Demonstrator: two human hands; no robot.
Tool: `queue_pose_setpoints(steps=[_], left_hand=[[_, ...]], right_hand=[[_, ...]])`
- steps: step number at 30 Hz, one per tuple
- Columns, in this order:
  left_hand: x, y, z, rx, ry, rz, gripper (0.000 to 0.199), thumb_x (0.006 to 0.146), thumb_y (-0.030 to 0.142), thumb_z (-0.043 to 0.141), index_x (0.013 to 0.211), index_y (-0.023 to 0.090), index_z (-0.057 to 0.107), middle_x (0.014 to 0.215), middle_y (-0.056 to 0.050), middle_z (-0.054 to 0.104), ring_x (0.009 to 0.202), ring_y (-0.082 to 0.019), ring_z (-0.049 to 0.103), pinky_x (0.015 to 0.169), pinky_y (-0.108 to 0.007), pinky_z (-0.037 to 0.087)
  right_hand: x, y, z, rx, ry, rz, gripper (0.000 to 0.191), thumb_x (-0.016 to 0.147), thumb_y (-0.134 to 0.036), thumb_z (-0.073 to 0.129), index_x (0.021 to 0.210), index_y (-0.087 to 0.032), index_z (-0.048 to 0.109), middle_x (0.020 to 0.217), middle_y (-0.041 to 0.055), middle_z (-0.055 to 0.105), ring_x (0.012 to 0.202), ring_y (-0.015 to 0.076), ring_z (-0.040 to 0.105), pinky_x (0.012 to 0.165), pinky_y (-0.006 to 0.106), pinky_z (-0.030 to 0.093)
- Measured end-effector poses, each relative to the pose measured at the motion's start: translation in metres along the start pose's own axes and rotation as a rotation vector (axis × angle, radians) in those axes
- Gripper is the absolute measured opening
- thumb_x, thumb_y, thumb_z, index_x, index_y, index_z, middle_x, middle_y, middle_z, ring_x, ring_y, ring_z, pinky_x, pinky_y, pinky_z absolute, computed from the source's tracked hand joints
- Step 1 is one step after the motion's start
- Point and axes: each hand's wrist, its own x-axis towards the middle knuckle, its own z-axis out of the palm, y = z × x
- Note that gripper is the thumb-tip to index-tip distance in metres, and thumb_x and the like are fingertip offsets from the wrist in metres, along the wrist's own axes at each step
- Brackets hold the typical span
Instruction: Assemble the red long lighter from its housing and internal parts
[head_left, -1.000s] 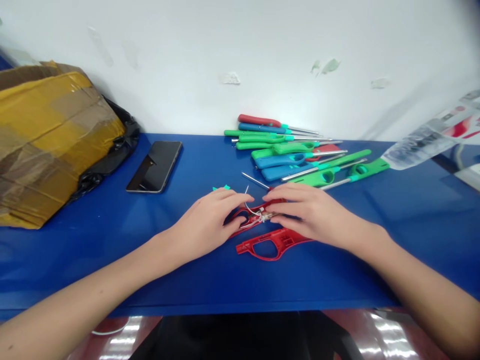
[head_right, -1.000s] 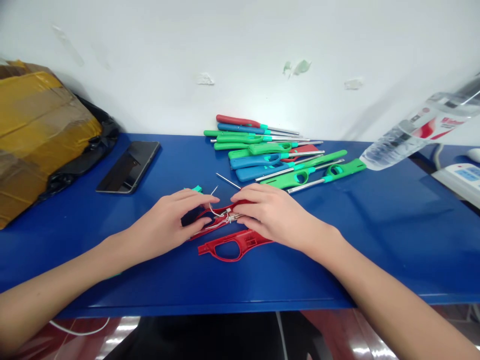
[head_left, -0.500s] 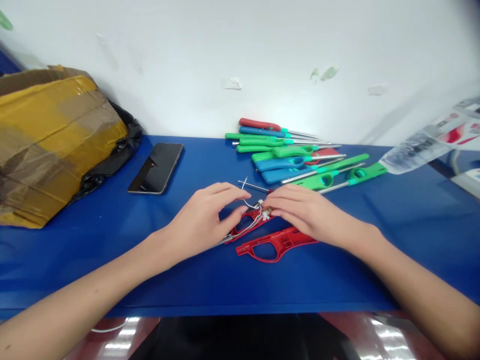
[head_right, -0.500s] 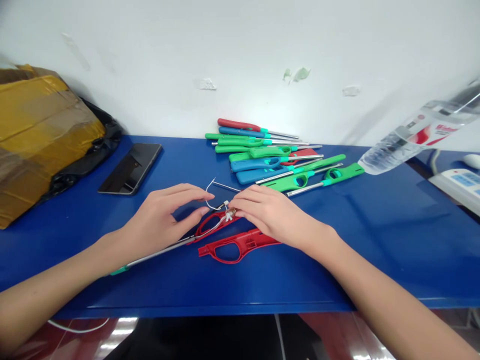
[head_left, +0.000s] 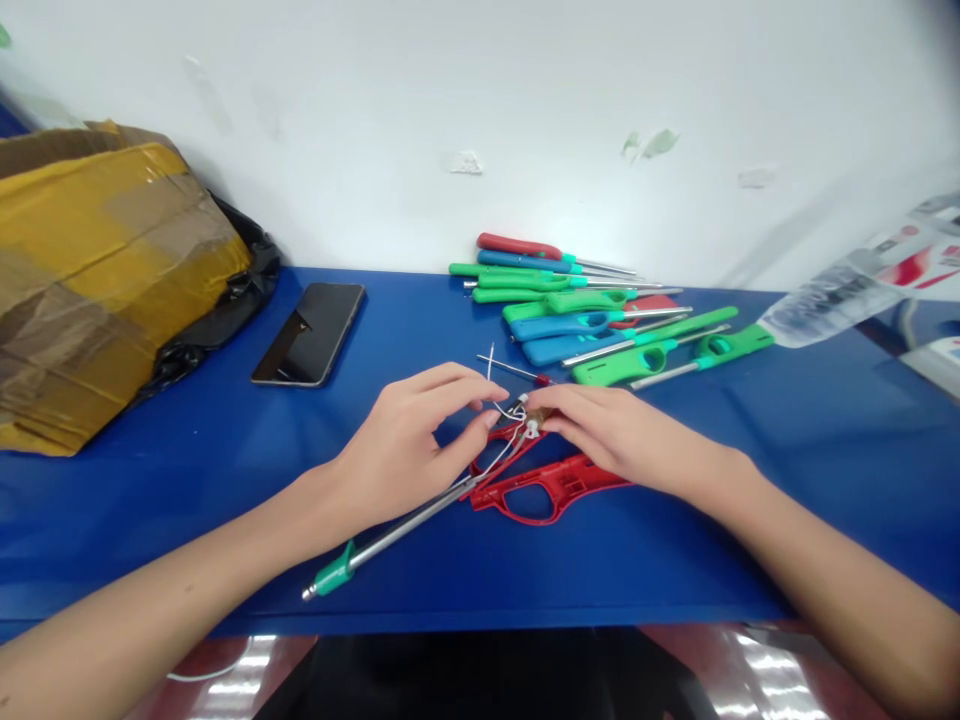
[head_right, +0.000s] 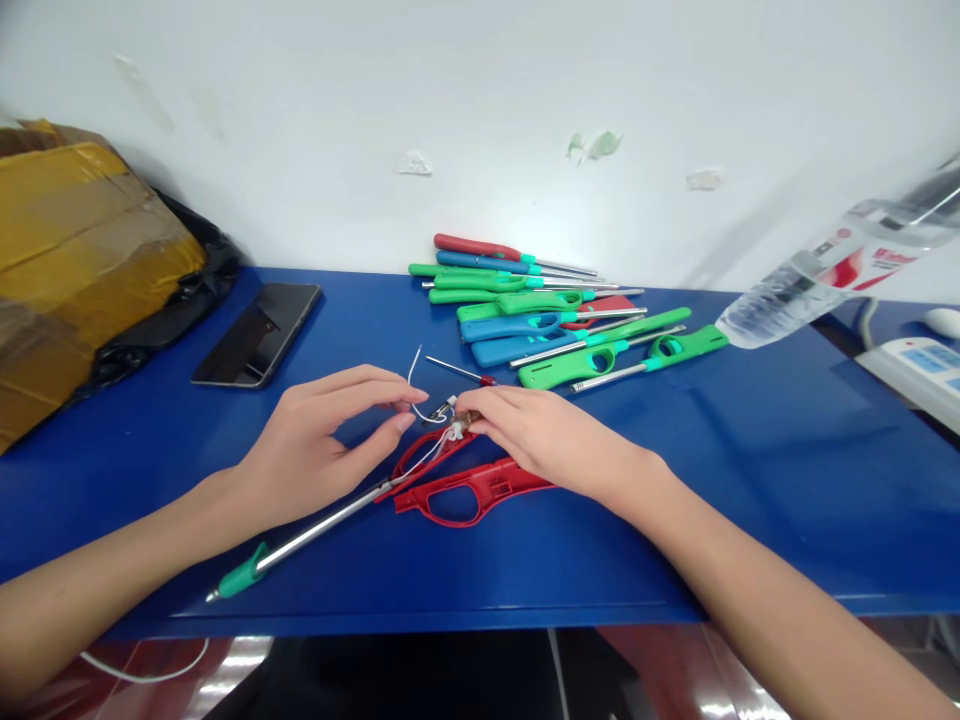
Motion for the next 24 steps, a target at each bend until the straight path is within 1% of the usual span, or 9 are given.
queue_pose_setpoints(steps=[7, 10, 15, 24], left_hand=[[0.0005, 0.0013, -0.0005, -0.012, 0.015, 0.014, 0.018, 0.091, 0.014, 0.058, 0.106, 0.016, 0.068, 0.101, -0.006, 0.071, 0.088, -0.013, 0.067, 0.08, -0.023, 0.055], [-0.0001, 0.0024, -0.0011, -0.028, 0.028, 0.023, 0.019, 0.09, 0.012, 0.059, 0.106, 0.015, 0.068, 0.101, -0.005, 0.07, 0.088, -0.011, 0.066, 0.081, -0.021, 0.054], [-0.0003, 0.004, -0.0016, -0.051, 0.026, 0.026, 0.021, 0.089, 0.009, 0.06, 0.108, 0.014, 0.068, 0.102, -0.005, 0.07, 0.092, -0.011, 0.065, 0.085, -0.019, 0.052], [0.0003, 0.0055, -0.0032, -0.056, 0.034, 0.022, 0.021, 0.089, 0.009, 0.06, 0.107, 0.014, 0.068, 0.102, -0.005, 0.07, 0.093, -0.011, 0.066, 0.086, -0.019, 0.052]], right_hand=[[-0.0007, -0.0005, 0.0019, 0.02, -0.013, 0.046, 0.03, 0.1, -0.017, 0.043, 0.129, -0.019, 0.051, 0.118, 0.0099, 0.07, 0.097, 0.0189, 0.071, 0.084, 0.031, 0.058], [-0.0003, -0.0017, 0.0018, 0.06, -0.003, 0.054, 0.031, 0.1, -0.016, 0.042, 0.13, -0.017, 0.05, 0.113, 0.0102, 0.071, 0.096, 0.019, 0.071, 0.082, 0.032, 0.059], [0.0015, -0.0042, 0.0014, 0.083, 0.031, 0.018, 0.029, 0.1, -0.016, 0.043, 0.129, -0.016, 0.048, 0.11, 0.0104, 0.072, 0.098, 0.0196, 0.071, 0.084, 0.034, 0.059], [0.0023, -0.0038, 0.0034, 0.043, 0.053, -0.016, 0.023, 0.1, -0.016, 0.043, 0.123, -0.016, 0.048, 0.11, 0.012, 0.071, 0.1, 0.0207, 0.071, 0.083, 0.035, 0.06]])
